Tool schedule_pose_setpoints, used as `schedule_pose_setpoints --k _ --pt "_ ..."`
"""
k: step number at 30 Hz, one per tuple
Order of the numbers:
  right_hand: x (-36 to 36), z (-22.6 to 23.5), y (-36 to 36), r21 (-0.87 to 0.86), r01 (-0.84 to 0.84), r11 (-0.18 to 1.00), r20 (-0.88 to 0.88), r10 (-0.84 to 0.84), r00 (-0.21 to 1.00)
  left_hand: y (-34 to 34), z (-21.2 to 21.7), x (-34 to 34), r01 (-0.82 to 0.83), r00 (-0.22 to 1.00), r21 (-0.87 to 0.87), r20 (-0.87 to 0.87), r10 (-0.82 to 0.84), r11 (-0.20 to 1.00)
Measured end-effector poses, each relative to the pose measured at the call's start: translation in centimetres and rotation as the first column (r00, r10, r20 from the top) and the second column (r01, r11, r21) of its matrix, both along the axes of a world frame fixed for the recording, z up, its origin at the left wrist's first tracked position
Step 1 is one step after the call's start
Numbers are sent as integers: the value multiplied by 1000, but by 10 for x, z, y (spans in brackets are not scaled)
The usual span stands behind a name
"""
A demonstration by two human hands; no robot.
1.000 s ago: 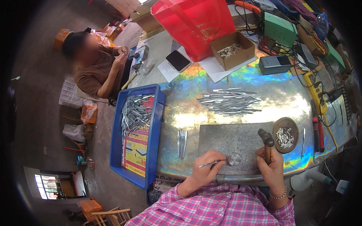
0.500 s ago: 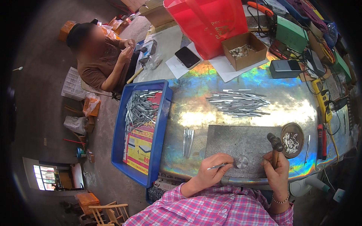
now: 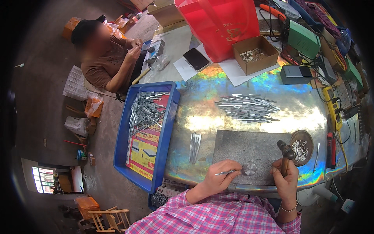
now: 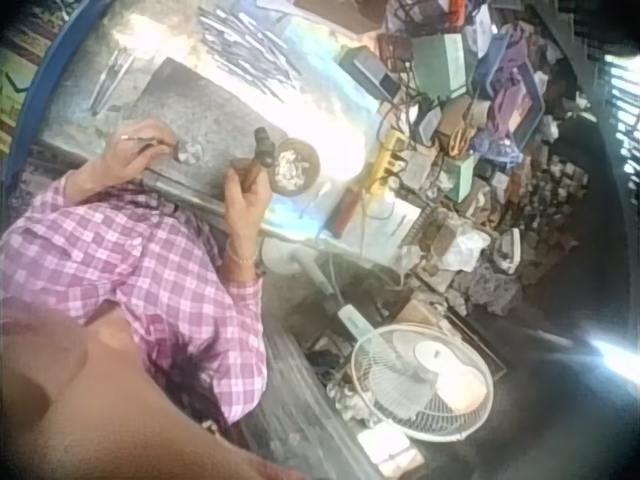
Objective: The person shapes and measures small metal parts on a stone block using a hammer, a caliper, and by hand, then holds out a round metal component toward the person across the table.
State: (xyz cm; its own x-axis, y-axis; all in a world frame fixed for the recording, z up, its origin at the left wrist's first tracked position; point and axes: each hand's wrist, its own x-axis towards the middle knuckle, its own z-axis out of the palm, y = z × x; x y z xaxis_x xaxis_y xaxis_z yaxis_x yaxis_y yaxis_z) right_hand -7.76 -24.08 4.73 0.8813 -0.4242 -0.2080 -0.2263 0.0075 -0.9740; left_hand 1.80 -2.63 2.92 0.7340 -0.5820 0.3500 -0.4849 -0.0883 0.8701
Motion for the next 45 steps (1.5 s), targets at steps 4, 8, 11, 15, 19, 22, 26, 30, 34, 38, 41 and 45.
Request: schedule_pose_setpoints --k 4,8,11,15,19,22,26,30,34,38,41,45 --pt "1 3 0 -8 5 1000 -13 -5 1000 0 0 0 -1 1000 8 -6 1 1000" --pt "2 3 -1 11 -17 1000 -35 17 999 1 0 -1 4 1000 12 1 -4 1000" --pt "2 4 0 5 -5 1000 -17 5 1000 1 -1 -2 0 1000 16 -6 0 1000" --pt "0 0 1 24 17 1000 16 -17 1000 1 2 -3 -9 1000 17 -1 9 1000" --pt "0 -1 1 18 14 1000 39 -15 999 0 3 -3 -18 1000 10 -10 18 1000" --pt "0 1 2 28 32 999 30 -33 999 1 2 -3 -19 1000 -4 -6 19 1000" --pt "-1 -2 0 28 13 1000 32 -14 999 0 1 -3 -25 1000 -10 11 25 1000" --pt "0 -1 2 58 20 998 19 -21 1000 1 1 -4 -30 999 -5 10 30 1000" --pt "-1 -3 -1 71 2 997 -32 0 999 0 2 -3 -16 1000 5 6 16 1000" --pt "1 -7 0 20 25 999 68 -26 997 0 0 -1 -5 1000 4 8 5 1000" --pt "2 -1 1 57 5 998 7 -5 1000 2 2 -3 -42 999 12 10 41 999" --pt "-3 1 -3 53 43 998 -85 -38 996 -2 1 -2 -36 999 -5 5 36 999"
